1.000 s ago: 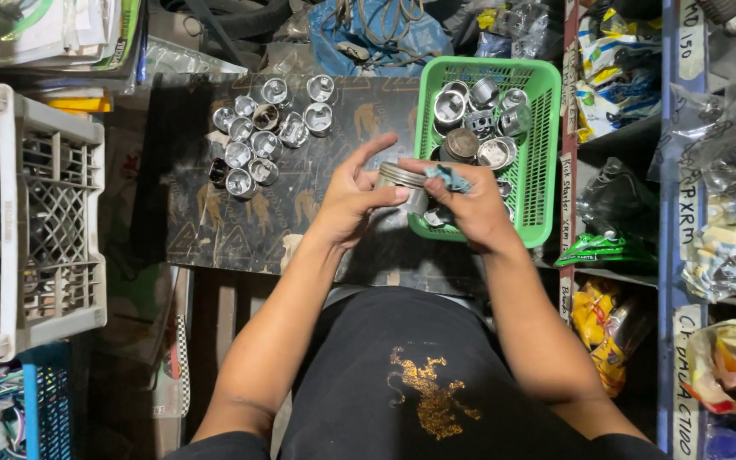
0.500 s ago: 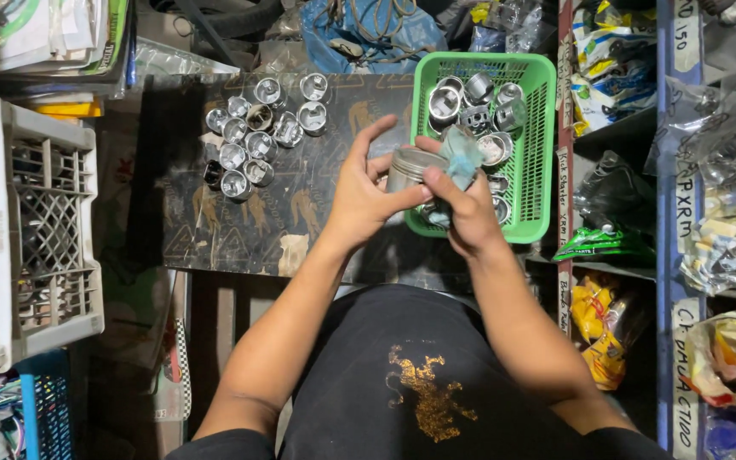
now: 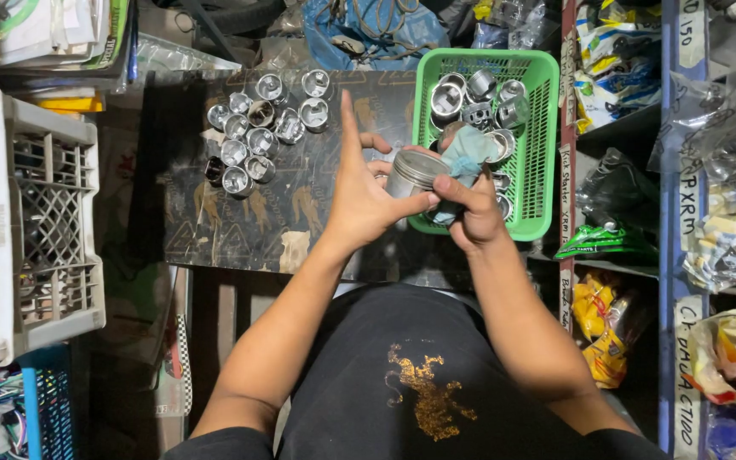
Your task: The person cleans small, cylindrical metal parts using a blue cloth. They pick up each part from a pile on a table, wipe it thoroughly, and place it into a green plastic basket. The process is repeated for multiple parts throughout the video.
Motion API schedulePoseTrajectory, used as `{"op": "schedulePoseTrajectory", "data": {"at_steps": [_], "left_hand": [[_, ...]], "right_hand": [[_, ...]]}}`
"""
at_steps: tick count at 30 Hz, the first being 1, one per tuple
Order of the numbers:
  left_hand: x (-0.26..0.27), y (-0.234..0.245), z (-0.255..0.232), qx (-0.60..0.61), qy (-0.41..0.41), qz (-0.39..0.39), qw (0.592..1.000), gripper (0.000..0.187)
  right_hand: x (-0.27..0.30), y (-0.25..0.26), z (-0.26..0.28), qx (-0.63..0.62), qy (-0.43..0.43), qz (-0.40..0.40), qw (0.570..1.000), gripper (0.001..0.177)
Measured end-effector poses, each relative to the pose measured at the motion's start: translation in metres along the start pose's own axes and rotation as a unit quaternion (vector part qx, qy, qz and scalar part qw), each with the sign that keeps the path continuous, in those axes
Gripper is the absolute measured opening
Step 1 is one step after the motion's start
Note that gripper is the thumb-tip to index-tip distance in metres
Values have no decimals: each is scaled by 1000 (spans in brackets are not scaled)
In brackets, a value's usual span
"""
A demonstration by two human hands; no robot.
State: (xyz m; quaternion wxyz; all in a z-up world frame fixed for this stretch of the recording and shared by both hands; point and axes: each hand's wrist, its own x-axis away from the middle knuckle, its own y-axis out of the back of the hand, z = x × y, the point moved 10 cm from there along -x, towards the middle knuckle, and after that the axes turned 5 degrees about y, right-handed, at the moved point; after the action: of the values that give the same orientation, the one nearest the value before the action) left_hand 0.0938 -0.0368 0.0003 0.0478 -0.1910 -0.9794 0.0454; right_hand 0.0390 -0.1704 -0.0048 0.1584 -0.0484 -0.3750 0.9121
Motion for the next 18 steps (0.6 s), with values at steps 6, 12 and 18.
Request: {"op": "schedulePoseTrajectory", "data": {"at_steps": [6,12,18], "left_hand": [[-4,-5,9,31,25,38,998,156],[-13,-9,43,67,49,63,995,155],[-8,-17,38,308,174,-15,935,72]], "right_hand": [[0,23,-12,-32,-15,53,998,53],[1,29,-16,-29,-28,65,997,52],[4,63,-14,135,-20,-121,983,27]]}}
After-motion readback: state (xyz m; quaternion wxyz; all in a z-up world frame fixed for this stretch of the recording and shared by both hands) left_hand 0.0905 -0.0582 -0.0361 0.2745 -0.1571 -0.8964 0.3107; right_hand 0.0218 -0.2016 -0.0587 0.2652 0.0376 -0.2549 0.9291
